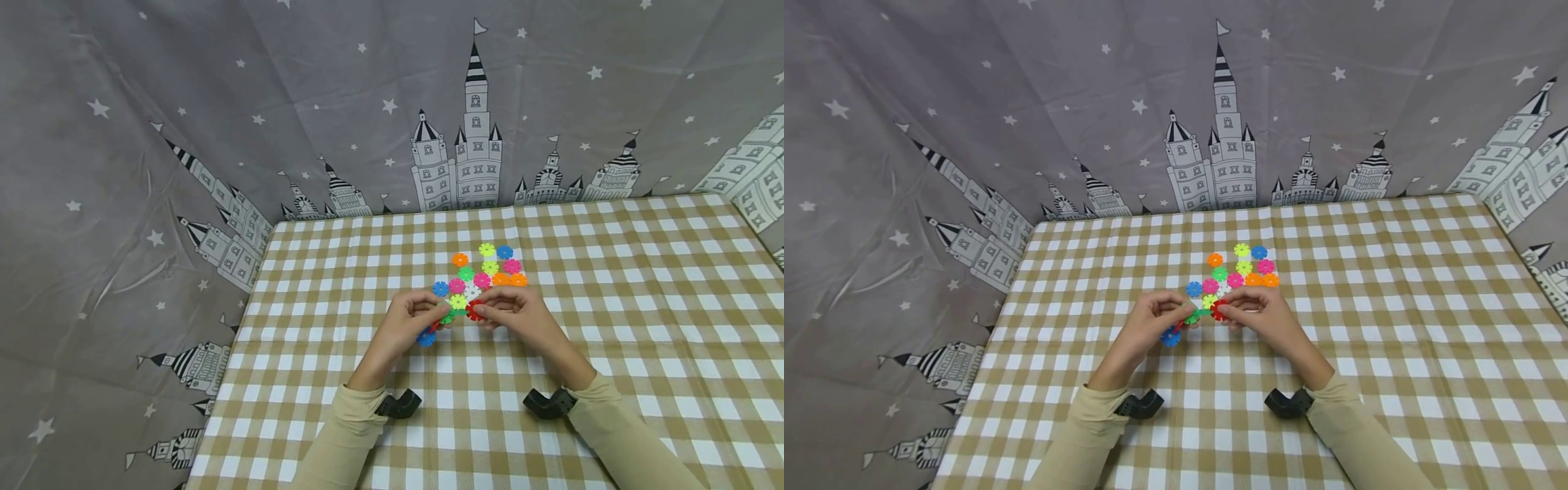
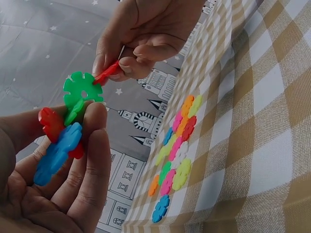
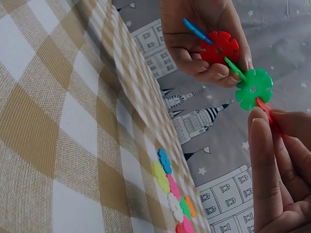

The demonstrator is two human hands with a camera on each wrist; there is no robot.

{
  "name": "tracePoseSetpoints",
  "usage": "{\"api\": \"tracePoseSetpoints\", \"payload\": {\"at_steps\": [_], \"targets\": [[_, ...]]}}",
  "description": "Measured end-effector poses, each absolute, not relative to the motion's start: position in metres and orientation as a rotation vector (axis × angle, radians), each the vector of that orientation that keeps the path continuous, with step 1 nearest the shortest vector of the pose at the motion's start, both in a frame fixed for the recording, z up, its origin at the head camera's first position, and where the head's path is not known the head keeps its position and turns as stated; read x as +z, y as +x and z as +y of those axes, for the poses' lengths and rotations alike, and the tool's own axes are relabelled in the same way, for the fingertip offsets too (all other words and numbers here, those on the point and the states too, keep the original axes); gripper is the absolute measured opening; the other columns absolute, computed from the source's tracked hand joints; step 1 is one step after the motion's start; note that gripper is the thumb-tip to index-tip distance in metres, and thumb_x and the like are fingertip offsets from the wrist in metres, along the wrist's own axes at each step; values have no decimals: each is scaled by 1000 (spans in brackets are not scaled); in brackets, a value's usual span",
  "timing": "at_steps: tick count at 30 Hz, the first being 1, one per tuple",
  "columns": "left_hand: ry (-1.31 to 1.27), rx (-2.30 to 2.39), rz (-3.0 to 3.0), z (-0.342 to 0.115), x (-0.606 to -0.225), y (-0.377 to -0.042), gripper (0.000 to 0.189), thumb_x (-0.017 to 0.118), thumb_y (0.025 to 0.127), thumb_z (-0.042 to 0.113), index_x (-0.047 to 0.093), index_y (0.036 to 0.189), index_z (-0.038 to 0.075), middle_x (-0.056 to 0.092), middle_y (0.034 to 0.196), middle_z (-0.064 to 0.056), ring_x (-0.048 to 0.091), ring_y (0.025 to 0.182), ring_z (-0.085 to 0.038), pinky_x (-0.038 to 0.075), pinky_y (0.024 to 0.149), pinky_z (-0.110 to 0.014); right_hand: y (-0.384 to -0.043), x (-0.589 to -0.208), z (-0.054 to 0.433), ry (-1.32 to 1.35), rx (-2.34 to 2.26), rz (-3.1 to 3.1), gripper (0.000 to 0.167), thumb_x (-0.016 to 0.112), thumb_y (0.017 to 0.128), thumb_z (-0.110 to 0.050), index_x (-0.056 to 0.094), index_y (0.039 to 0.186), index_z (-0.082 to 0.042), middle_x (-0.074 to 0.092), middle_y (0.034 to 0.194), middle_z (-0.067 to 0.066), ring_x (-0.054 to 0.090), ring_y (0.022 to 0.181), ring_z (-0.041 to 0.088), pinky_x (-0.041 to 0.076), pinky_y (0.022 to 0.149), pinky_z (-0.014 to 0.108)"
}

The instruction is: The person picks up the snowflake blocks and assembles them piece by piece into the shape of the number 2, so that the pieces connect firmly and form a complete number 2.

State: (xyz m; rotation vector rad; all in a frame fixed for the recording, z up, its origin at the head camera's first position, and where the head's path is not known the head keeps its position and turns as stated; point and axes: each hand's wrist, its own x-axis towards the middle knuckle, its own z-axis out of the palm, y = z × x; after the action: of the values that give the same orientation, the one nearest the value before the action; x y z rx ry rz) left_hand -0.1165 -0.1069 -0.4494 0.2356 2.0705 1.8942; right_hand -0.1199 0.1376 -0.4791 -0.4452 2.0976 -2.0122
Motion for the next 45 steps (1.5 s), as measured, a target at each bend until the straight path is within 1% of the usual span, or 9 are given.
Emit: {"api": "tracePoseSetpoints", "payload": {"at_steps": [4,10,17,20,25,29,35,40,45], "targets": [[208,1911,2075,-106,-450,-116,18,71,99,14,74,99,-3,74,94,-31,75,80,-37,59,68,-32,-118,-478,134,-442,-2040,2110,17,75,94,-5,72,106,7,80,89,1,78,75,29,64,69,42],[149,1931,2089,-104,-453,-117,20,72,98,16,73,96,-5,75,90,-28,75,74,-28,60,68,-36,-116,-479,129,-412,-2112,2070,18,73,94,-2,69,105,12,79,87,-5,78,75,14,64,69,34],[156,1955,2066,-102,-453,-117,18,73,97,14,73,93,-3,75,90,-29,75,79,-39,61,69,-40,-115,-478,127,-401,-2120,2057,19,72,96,-4,68,106,12,80,87,-7,78,75,12,64,70,34],[155,1944,2069,-102,-453,-117,17,72,97,15,73,92,-2,77,84,-19,74,78,-39,58,64,-33,-116,-477,128,-386,-2106,2059,21,73,96,-6,69,107,11,80,88,-6,78,76,13,64,71,36],[160,1938,2058,-101,-454,-117,18,72,98,15,72,93,-3,75,76,1,71,71,-23,52,60,-24,-118,-478,130,-318,-2098,2031,28,73,96,-9,69,116,11,80,95,-5,79,82,24,64,72,36],[159,1912,2056,-103,-455,-117,18,71,98,15,72,97,-3,77,79,1,73,74,-20,56,67,-25,-119,-479,133,-280,-2098,2002,33,70,98,-9,65,123,13,79,98,-7,80,86,25,64,73,35],[213,1826,2123,-109,-455,-119,23,71,99,20,75,106,-2,79,92,-7,73,80,-12,62,84,-41,-121,-480,135,-313,-2075,1955,31,69,99,-6,65,121,15,80,96,-4,80,87,24,64,75,40],[289,1732,2155,-107,-458,-119,21,72,99,24,76,106,5,78,95,-8,70,79,-11,56,76,-27,-120,-484,132,-353,-1985,1926,28,68,99,-6,67,119,13,81,94,1,79,83,18,64,77,38],[332,1670,2154,-103,-461,-118,18,72,98,17,75,107,1,77,90,-11,63,69,-6,49,64,-19,-117,-484,126,-338,-1920,1951,26,70,98,-10,70,116,9,80,93,5,78,81,23,64,76,39]]}}
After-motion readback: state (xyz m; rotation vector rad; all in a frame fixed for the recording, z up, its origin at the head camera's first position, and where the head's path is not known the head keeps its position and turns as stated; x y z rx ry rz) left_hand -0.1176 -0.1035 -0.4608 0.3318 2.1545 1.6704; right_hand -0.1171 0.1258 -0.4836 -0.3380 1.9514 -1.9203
